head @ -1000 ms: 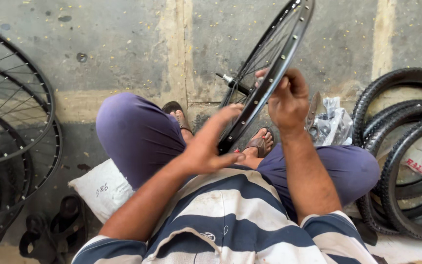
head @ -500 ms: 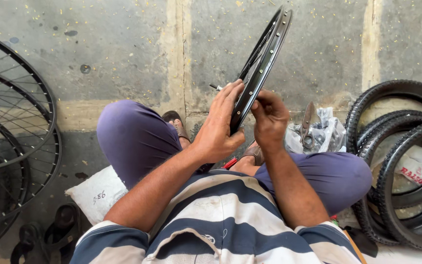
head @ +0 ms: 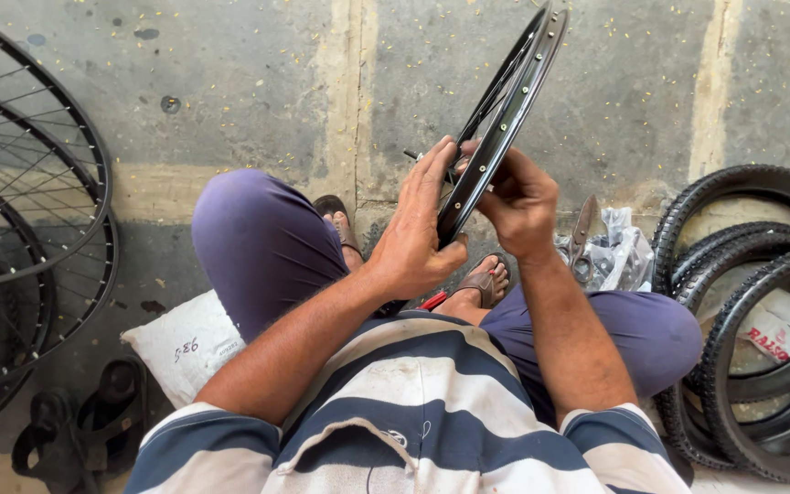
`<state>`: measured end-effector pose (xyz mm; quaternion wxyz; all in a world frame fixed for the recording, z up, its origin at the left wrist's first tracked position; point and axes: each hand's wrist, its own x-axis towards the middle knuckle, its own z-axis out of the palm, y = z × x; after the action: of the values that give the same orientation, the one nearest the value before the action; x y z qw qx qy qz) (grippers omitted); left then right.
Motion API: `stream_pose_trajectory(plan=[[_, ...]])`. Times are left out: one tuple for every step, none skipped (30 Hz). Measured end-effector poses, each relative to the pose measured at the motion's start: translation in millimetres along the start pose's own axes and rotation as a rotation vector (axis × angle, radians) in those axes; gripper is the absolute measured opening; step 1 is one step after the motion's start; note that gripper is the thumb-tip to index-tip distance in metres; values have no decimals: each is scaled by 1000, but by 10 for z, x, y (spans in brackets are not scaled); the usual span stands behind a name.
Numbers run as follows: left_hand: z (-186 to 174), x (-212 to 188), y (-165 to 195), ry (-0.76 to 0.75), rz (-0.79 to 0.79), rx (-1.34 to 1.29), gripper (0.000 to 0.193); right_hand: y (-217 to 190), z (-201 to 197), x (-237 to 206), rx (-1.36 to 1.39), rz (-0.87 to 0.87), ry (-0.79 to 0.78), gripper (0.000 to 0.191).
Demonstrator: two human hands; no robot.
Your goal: The person sits on the floor lacing a bicycle wheel, threading spokes through the rim and tightening the spoke nipples by hand while rotating the rim. The person turns the wheel to reach different sections and continues adding and tightening spokes.
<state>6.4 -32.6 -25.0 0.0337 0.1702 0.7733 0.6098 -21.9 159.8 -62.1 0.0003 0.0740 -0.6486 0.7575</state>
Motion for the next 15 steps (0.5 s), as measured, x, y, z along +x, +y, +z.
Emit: stream_pose_trajectory(plan=[[11, -1, 0, -3, 22, 4, 103, 6, 29, 11, -68, -14, 32, 39], [22, 2, 5, -2, 42, 11, 103, 7, 58, 31, -133, -26, 61, 35], [34, 3, 14, -1, 57, 16, 103, 20, 114, 49, -434, -209, 183, 30], [44, 4, 25, 1, 54, 18, 103, 33, 176, 58, -734, -388, 303, 31], [47, 5, 37, -1, 53, 18, 102, 26, 207, 73, -1038, -568, 422, 37], [50, 5, 47, -1, 60, 17, 102, 17, 226, 71, -1033, -580, 406, 38], [43, 5, 55, -8, 51, 11, 102, 12, 234, 53, -1021, -600, 388, 39], [34, 1, 58, -17, 36, 8, 103, 15, 225, 32, -1006, -614, 369, 41], [23, -2, 59, -30, 17, 0, 104, 14, 182, -16, -906, -559, 284, 34], [9, -7, 55, -37, 22, -3, 105, 5, 103, -85, -805, -508, 202, 29], [-3, -10, 48, -40, 29, -6, 105, 13, 4, -134, -705, -460, 119, 27], [-11, -12, 41, -38, 37, -11, 106, 45, -101, -151, -468, -335, 98, 24], [-15, -15, 32, -33, 46, 4, 106, 95, -196, -167, -229, -206, 74, 21], [-17, -13, 25, -32, 56, 20, 106, 141, -296, -181, 9, -75, 51, 18], [-14, -10, 19, -32, 75, 38, 107, 174, -415, -152, 0, -14, -5, 25]])
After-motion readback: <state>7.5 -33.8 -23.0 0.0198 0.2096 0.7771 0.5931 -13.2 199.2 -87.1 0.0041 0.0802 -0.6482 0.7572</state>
